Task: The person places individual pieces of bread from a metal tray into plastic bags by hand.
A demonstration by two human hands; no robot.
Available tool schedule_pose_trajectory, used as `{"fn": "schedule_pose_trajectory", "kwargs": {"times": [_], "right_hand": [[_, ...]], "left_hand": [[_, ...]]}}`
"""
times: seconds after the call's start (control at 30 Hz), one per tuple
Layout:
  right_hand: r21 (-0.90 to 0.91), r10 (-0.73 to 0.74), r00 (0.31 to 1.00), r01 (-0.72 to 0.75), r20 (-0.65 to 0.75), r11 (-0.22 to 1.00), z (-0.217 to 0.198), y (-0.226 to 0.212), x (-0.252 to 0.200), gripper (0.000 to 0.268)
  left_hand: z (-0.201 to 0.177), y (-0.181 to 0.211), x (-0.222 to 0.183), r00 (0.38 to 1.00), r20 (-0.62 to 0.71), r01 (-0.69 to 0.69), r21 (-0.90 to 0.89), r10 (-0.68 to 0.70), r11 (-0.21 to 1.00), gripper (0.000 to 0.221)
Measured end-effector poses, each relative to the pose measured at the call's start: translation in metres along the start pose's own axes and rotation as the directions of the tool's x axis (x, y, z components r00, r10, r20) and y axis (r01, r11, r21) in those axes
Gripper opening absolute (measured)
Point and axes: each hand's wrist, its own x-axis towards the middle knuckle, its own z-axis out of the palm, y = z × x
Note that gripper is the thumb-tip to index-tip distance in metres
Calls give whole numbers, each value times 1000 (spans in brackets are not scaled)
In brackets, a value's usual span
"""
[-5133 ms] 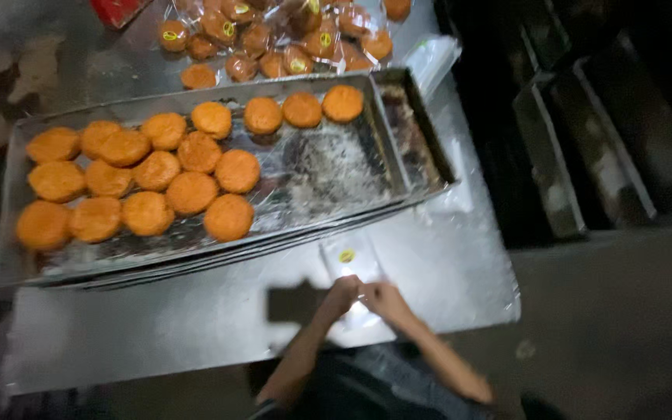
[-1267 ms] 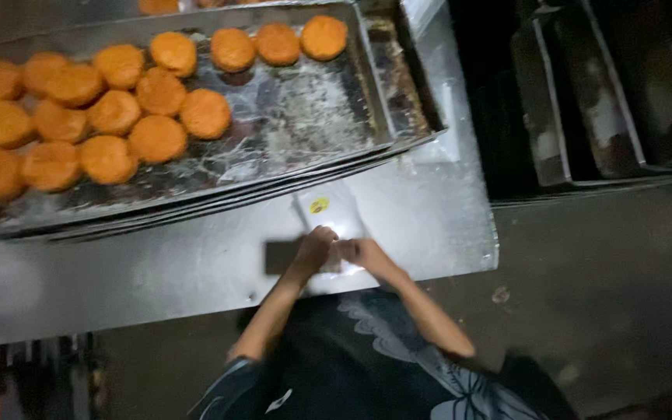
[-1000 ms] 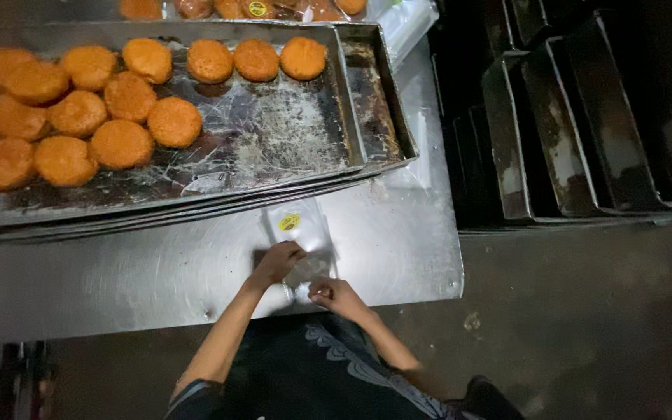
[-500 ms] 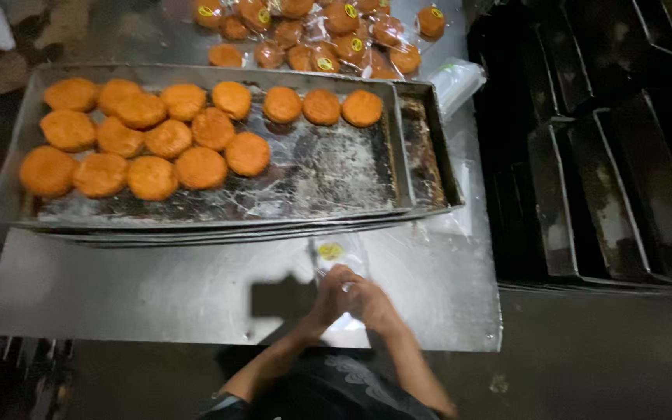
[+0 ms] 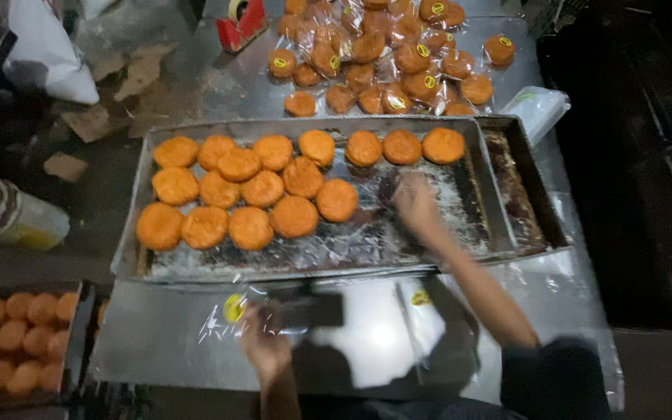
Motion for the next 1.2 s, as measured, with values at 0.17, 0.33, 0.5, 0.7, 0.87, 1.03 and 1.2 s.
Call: {"fn": "schedule_pose_trajectory", "kwargs": {"times": [0.17,0.33,0.5,0.7,0.87,1.03,1.2], "right_hand": [[-696,164,986,-97,31,711,-6,65,115,49],[-785,291,882,130,370,606,11,31,-2,65],[-624,589,739,-298,328,722,-33,-33,-10,85],[-285,-390,921,374,-1,883,14,-186,-73,65],[-36,-386,916,392,108,919,-12,-249,-110,81],[37,-96,995,96,1,995,-30,-239,-146,89],[324,-70,994,94,-84,941,-55,-236,-162,76]], "left_hand": [[-46,57,22,980,-156,-119,40,123,992,39],[-70,88,57,963,-192,-196,-6,191,981,46],[-61,94,60,961,-77,-272,-120,264,955,47],[2,67,51,955,-24,-289,-275,294,917,29],[84,-31,-15,927,371,-191,348,52,918,73],[110,-86,-48,831,426,343,111,-357,933,63],[102,-122,-69,626,585,716,-169,-516,677,38]]}}
